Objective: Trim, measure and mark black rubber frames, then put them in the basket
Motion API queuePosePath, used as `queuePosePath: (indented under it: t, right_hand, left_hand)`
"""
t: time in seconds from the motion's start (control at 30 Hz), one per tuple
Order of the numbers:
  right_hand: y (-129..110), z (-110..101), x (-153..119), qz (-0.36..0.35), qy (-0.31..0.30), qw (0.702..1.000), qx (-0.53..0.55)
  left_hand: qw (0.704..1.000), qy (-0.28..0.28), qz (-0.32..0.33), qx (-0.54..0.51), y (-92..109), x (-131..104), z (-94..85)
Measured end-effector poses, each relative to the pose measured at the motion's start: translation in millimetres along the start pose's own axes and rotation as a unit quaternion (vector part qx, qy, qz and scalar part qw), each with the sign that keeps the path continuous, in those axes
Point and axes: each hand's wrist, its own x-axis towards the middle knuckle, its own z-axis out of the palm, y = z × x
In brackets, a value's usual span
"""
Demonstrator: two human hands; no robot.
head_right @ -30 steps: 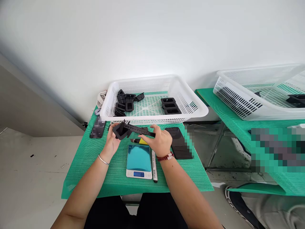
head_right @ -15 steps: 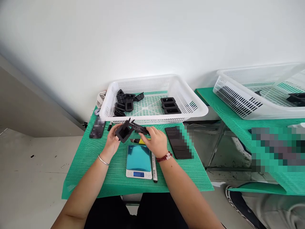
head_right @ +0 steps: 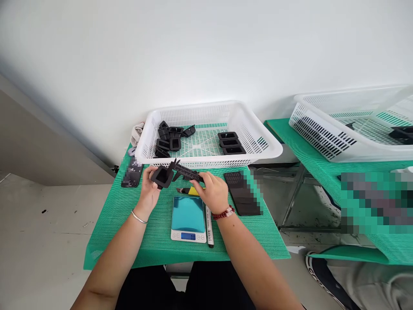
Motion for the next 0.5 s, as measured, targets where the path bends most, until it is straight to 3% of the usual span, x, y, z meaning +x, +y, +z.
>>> queuePosePath:
  t: [0.17,0.37,0.5]
  right_hand:
    - [1.7,0.0,0.6,-0.043,0.087,0.995,-0.031]
    - [0.4,0.2,1.5,-0.039,0.114,0.992,-0.028]
    - [1.1,-0.1,1.2,-0.021,0.134,0.990,-0.047]
  left_hand:
    - [1.000,-0.013,0.001,-0.004,-1.7,0.8,-2.6]
    - [1.000,-0.006,-0.009,0.022,-0.4,-0.1,-0.7]
    - [0.999,-0.023,-0.042,-0.023,0.4,-0.6,2.8]
